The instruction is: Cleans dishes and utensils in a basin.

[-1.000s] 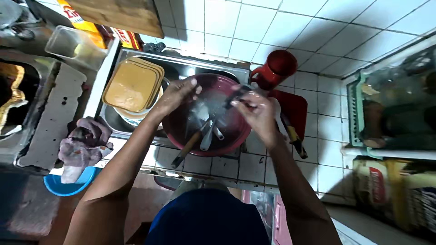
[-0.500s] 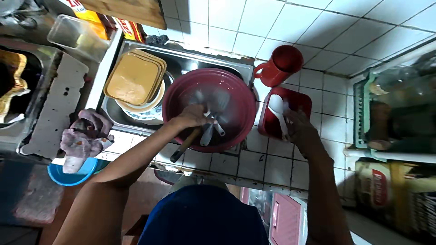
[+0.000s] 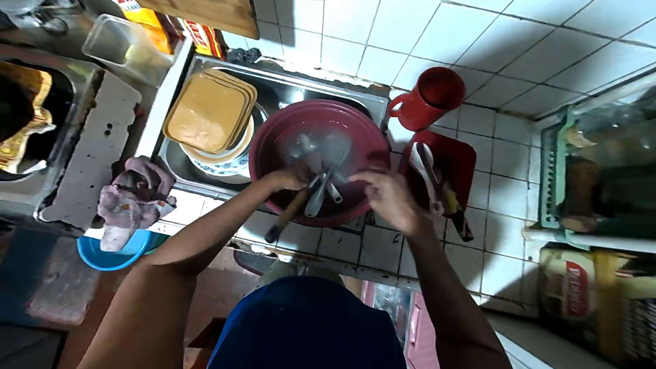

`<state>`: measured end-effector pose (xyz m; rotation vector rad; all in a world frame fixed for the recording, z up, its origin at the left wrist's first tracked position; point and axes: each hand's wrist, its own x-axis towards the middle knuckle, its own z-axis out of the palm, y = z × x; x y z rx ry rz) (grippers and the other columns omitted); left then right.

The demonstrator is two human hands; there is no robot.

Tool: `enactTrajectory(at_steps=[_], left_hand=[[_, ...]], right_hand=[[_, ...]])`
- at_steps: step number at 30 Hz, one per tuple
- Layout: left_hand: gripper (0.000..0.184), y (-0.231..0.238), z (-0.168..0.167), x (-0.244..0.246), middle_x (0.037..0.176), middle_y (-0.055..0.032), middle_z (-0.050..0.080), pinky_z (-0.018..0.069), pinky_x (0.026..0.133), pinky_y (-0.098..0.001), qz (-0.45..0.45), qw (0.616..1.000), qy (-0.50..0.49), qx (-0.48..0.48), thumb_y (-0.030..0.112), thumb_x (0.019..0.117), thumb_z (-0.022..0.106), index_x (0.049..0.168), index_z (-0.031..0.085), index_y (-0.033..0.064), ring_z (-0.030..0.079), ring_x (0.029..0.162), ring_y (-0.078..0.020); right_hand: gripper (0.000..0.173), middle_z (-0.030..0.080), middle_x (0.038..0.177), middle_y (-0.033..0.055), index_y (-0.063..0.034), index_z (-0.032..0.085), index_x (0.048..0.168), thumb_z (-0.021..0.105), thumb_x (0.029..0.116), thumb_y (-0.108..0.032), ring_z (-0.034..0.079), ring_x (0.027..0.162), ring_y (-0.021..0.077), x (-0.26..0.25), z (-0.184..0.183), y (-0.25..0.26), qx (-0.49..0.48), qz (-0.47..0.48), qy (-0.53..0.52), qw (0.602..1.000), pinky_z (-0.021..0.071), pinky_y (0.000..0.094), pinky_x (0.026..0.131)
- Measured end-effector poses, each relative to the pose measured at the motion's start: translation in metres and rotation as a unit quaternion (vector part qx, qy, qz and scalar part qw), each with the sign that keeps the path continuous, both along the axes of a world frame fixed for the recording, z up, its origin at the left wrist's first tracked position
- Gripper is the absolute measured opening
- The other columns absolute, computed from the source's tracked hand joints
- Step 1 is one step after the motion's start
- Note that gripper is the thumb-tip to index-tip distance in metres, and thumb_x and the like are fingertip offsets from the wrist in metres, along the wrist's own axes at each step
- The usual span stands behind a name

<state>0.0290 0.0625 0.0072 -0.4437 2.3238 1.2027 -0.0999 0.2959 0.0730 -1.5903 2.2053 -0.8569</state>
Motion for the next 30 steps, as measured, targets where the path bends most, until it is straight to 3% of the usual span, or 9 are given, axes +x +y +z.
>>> enactTrajectory(at_steps=[3, 6, 10, 12, 14, 20, 23, 26, 30], left_hand=[[0.031, 0.021, 0.019, -0.002, 0.115, -0.0215, 0.067, 0.0492, 0.098, -0.0506, -0.030, 0.998, -0.021, 0.043, 0.011, 0.0980, 0.068, 0.124, 0.063, -0.0042, 0.064, 0.106, -0.0310], [0.032, 0.029, 0.028, -0.004, 0.107, -0.0167, 0.068, 0.0510, 0.095, -0.0478, -0.078, 0.995, -0.028, 0.051, 0.021, 0.0959, 0.073, 0.118, 0.066, -0.0018, 0.065, 0.100, -0.0258], [0.031, 0.013, 0.010, -0.004, 0.118, -0.0242, 0.068, 0.0475, 0.102, -0.0568, -0.066, 0.997, 0.024, -0.044, 0.011, 0.1000, 0.065, 0.127, 0.064, -0.0023, 0.065, 0.111, -0.0386], [0.045, 0.012, 0.000, -0.009, 0.123, -0.0230, 0.066, 0.0472, 0.102, -0.0588, -0.046, 0.997, 0.020, -0.057, 0.015, 0.1018, 0.063, 0.145, 0.053, 0.0088, 0.064, 0.114, -0.0394], [0.051, 0.017, -0.003, -0.014, 0.129, -0.0190, 0.066, 0.0467, 0.103, -0.0599, -0.053, 0.997, 0.016, -0.046, 0.023, 0.1040, 0.061, 0.153, 0.048, 0.0180, 0.064, 0.118, -0.0366], [0.048, 0.024, -0.003, -0.023, 0.121, -0.0235, 0.067, 0.0462, 0.102, -0.0610, -0.074, 0.993, -0.021, -0.091, 0.043, 0.1074, 0.051, 0.132, 0.063, 0.0024, 0.063, 0.117, -0.0402], [0.039, 0.014, 0.004, -0.014, 0.117, -0.0243, 0.068, 0.0470, 0.101, -0.0615, -0.067, 0.988, -0.031, -0.133, 0.030, 0.0992, 0.069, 0.121, 0.067, -0.0021, 0.063, 0.115, -0.0419], [0.043, 0.000, 0.028, 0.002, 0.125, -0.0302, 0.063, 0.0446, 0.104, -0.0633, -0.039, 0.987, -0.030, -0.150, 0.004, 0.0918, 0.073, 0.131, 0.059, -0.0065, 0.060, 0.120, -0.0478], [0.048, -0.033, 0.054, 0.026, 0.093, -0.0206, 0.067, 0.0592, 0.061, -0.0434, 0.087, 0.993, -0.037, -0.067, 0.002, 0.0993, 0.061, 0.145, 0.045, 0.0034, 0.067, 0.062, -0.0279]], right_hand=[[0.037, 0.071, 0.119, 0.0151, -0.0067, 0.072, 0.124, 0.057, 0.0942, 0.009, 0.069, 0.108, 0.0299, 0.024, -0.021, -0.041, 0.013, 0.080, -0.043, 0.996, 0.0566, 0.0460, 0.095], [0.037, 0.067, 0.128, 0.0223, -0.0033, 0.058, 0.142, 0.045, 0.1082, -0.009, 0.064, 0.119, 0.0363, 0.019, -0.015, -0.064, 0.170, 0.117, -0.099, 0.973, 0.0473, 0.0517, 0.106], [0.048, 0.070, 0.099, 0.0210, 0.0012, 0.069, 0.104, 0.038, 0.1113, -0.035, 0.067, 0.103, 0.0370, -0.015, -0.045, -0.070, 0.275, 0.185, -0.005, 0.944, 0.0457, 0.0592, 0.096], [0.044, 0.069, 0.093, 0.0193, -0.0005, 0.069, 0.094, 0.045, 0.1092, -0.034, 0.068, 0.096, 0.0366, -0.022, -0.038, -0.067, 0.291, 0.180, 0.007, 0.940, 0.0477, 0.0584, 0.089], [0.027, 0.072, 0.100, 0.0181, -0.0032, 0.074, 0.104, 0.055, 0.1048, -0.022, 0.069, 0.099, 0.0358, -0.031, -0.032, -0.065, 0.304, 0.170, -0.013, 0.937, 0.0514, 0.0583, 0.090], [0.033, 0.071, 0.120, 0.0164, -0.0073, 0.068, 0.129, 0.067, 0.0957, -0.007, 0.067, 0.112, 0.0342, -0.043, -0.033, -0.063, 0.270, 0.114, -0.037, 0.955, 0.0498, 0.0559, 0.100], [0.029, 0.071, 0.120, 0.0170, -0.0077, 0.070, 0.127, 0.064, 0.0994, -0.015, 0.067, 0.113, 0.0343, -0.044, -0.038, -0.064, 0.266, 0.101, -0.039, 0.958, 0.0494, 0.0557, 0.101], [0.028, 0.071, 0.120, 0.0178, -0.0068, 0.071, 0.126, 0.064, 0.1002, -0.016, 0.067, 0.115, 0.0358, -0.045, -0.039, -0.064, 0.266, 0.109, -0.046, 0.957, 0.0482, 0.0571, 0.101], [0.028, 0.070, 0.123, 0.0172, -0.0077, 0.071, 0.126, 0.066, 0.0997, -0.016, 0.065, 0.118, 0.0348, -0.048, -0.038, -0.072, 0.291, 0.121, -0.049, 0.948, 0.0469, 0.0566, 0.105]])
